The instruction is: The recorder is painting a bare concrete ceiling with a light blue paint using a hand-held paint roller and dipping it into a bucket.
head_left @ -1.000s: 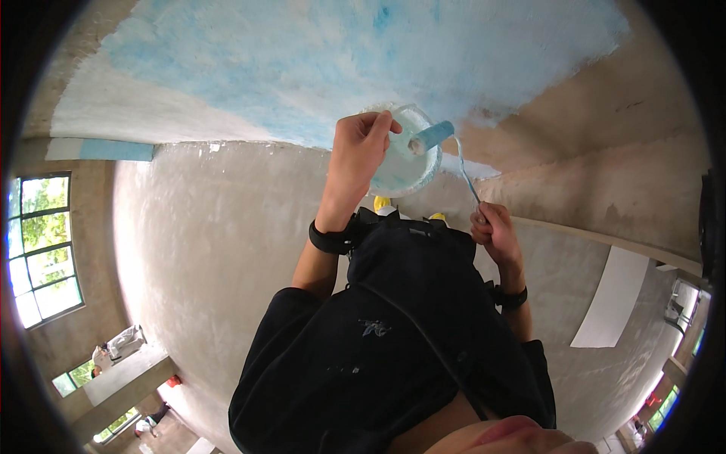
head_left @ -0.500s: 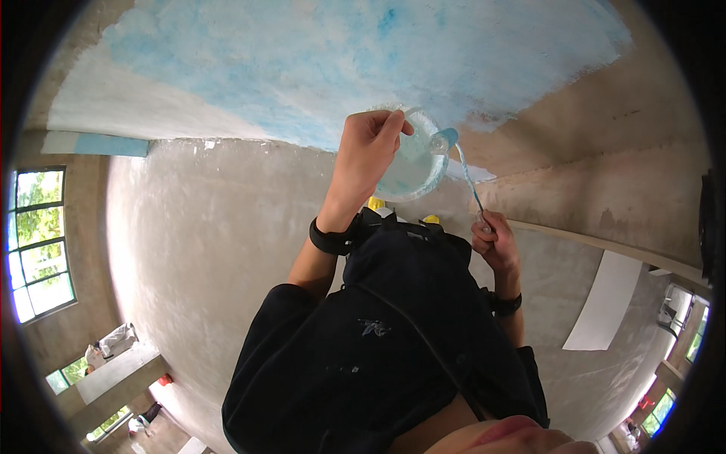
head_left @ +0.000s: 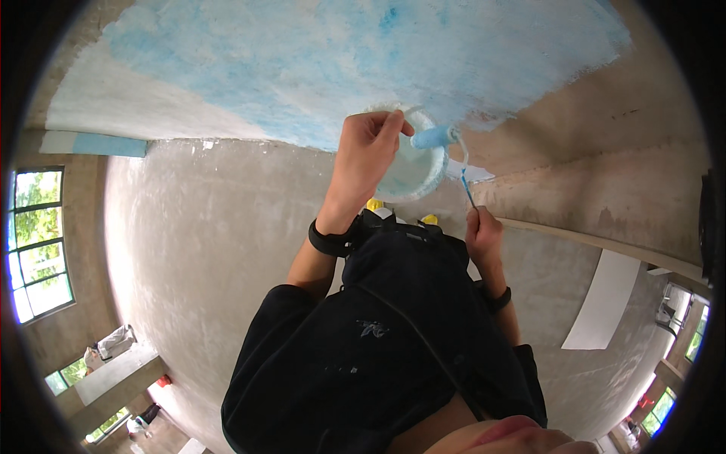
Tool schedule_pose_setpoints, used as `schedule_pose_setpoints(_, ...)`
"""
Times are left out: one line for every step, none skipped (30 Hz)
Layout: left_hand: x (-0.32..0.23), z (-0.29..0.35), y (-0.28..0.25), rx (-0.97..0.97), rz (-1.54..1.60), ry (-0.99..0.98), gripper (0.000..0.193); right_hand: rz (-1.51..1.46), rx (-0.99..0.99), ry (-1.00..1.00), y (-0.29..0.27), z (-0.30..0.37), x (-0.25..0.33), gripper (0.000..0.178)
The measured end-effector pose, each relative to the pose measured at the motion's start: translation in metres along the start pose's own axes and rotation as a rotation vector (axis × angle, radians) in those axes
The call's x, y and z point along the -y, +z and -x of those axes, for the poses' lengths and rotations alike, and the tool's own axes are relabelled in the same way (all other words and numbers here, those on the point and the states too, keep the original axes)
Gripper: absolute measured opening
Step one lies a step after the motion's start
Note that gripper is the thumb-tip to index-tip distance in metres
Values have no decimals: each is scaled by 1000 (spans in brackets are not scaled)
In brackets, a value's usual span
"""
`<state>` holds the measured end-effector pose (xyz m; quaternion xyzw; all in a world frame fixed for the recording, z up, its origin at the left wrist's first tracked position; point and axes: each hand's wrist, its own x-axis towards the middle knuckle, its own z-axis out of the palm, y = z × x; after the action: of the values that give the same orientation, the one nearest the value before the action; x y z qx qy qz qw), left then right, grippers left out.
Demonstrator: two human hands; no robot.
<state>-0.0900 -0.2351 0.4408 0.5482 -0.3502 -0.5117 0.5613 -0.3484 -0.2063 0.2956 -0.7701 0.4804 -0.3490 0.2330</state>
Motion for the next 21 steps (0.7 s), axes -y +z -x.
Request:
schedule_pose_setpoints(-1, 0, 1, -5, 0, -9, 27, 85, -4, -92, 5, 2, -2, 18)
schedule_pose_setpoints(-1, 0, 1, -4, -1, -9, 27, 171, -8, -184, 8, 3, -4, 16)
schedule_pose_setpoints(-1, -1, 1, 7, 15, -8, 27, 171, -10, -182, 10, 2, -4, 16)
schedule_pose_setpoints(0, -1, 1, 15, 31, -7, 27, 155, -9, -185, 12, 2, -4, 15)
schedule_pose_setpoints(0, -1, 0, 16, 29, -7, 27, 138, -8, -187, 13, 2, -4, 14)
schedule_pose_setpoints(1, -1, 0, 17, 26, -4, 27, 137, -9, -186, 13, 2, -2, 14)
schedule_pose_setpoints(1, -1, 0, 17, 23, -1, 27, 150, -36, -177, 10, 1, 0, 14)
schedule_pose_setpoints(1, -1, 0, 18, 21, -1, 27, 163, -62, -168, 9, 1, 1, 15)
schedule_pose_setpoints(1, -2, -1, 25, 34, -7, 27, 162, -64, -166, 10, -1, 0, 15)
schedule_pose_setpoints(0, -1, -1, 34, 46, -13, 27, 153, -31, -195, 11, -3, -3, 16)
schedule_pose_setpoints(1, -2, -1, 37, 43, -14, 27, 144, 3, -223, 12, -4, -4, 16)
schedule_pose_setpoints(1, -3, -1, 41, 50, -7, 27, 143, 0, -219, 13, -2, -4, 16)
schedule_pose_setpoints(1, -4, -1, 43, 58, 2, 27, 149, -24, -189, 12, -1, -4, 16)
schedule_pose_setpoints(1, -4, -1, 46, 57, 2, 27, 155, -48, -159, 12, 0, -4, 16)
schedule_pose_setpoints(1, -3, -1, 45, 72, -7, 27, 155, -51, -157, 11, -1, -4, 16)
schedule_pose_setpoints(1, -2, 0, 43, 87, -17, 27, 154, -18, -186, 11, -2, -5, 17)
schedule_pose_setpoints(0, -3, 0, 44, 86, -18, 27, 152, 15, -214, 10, -3, -5, 17)
schedule_pose_setpoints(0, -3, 0, 50, 73, -3, 27, 152, 14, -212, 10, -3, -5, 17)
schedule_pose_setpoints(1, -4, -1, 57, 60, 11, 27, 144, -6, -195, 10, -2, -4, 17)
schedule_pose_setpoints(1, -4, -1, 59, 59, 10, 27, 136, -27, -178, 11, -1, -4, 17)
schedule_pose_setpoints(2, -4, -1, 59, 72, -7, 27, 137, -28, -176, 11, -1, -3, 17)
